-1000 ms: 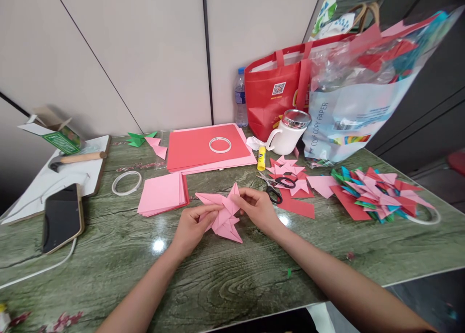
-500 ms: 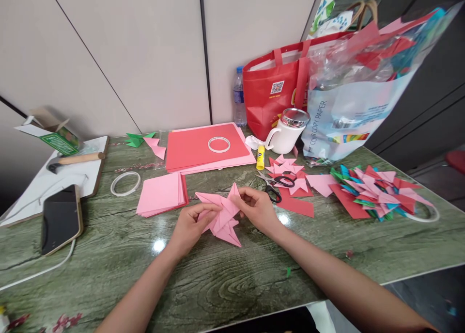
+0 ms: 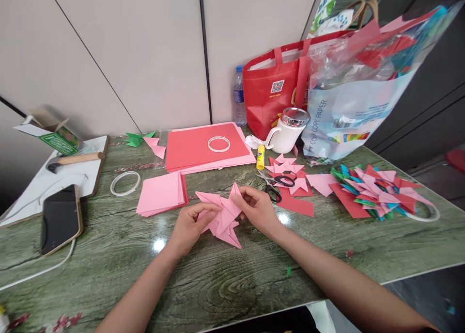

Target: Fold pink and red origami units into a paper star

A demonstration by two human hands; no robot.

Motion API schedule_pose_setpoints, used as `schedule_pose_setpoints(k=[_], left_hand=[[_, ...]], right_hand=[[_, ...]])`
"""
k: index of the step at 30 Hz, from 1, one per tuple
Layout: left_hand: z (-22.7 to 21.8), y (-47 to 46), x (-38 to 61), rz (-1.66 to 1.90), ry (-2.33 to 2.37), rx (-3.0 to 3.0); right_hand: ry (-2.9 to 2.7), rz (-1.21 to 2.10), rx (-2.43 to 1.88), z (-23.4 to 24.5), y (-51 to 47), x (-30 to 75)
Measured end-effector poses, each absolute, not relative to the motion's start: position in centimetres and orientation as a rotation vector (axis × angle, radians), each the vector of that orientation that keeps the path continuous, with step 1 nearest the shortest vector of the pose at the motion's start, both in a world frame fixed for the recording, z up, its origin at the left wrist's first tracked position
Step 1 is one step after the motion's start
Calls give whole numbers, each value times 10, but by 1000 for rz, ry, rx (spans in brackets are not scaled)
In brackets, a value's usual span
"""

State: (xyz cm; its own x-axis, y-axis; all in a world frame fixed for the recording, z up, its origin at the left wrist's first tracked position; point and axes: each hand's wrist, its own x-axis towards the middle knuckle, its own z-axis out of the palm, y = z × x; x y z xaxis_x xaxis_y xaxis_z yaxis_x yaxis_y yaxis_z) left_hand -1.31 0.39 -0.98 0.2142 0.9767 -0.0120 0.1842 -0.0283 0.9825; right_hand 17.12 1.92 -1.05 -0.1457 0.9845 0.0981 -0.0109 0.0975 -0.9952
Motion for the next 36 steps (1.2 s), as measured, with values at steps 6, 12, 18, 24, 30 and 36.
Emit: schedule_pose_setpoints(k=[6,12,18,24,30,36], left_hand=[[-9,4,-12,1006,1142,1324],[-6,3,-11,962,1169,1372],[-4,2,-11,922,1186,1436],[-5,3,-11,920,1193,1458],[-7,4,-13,923,1199,1447],[-5,2,-12,874,1183,1517]], right_hand=[[-1352,1220,-1058,-8,19,173],[-1375,1224,-1065,-10,19,173],[-1382,1206,-1083,-8,19,172],[-1352,1238,-1114,-9,19,172],[-1354,1148,-1123,-6,20,173],[-1445,1119,-1121,-11,22,173]])
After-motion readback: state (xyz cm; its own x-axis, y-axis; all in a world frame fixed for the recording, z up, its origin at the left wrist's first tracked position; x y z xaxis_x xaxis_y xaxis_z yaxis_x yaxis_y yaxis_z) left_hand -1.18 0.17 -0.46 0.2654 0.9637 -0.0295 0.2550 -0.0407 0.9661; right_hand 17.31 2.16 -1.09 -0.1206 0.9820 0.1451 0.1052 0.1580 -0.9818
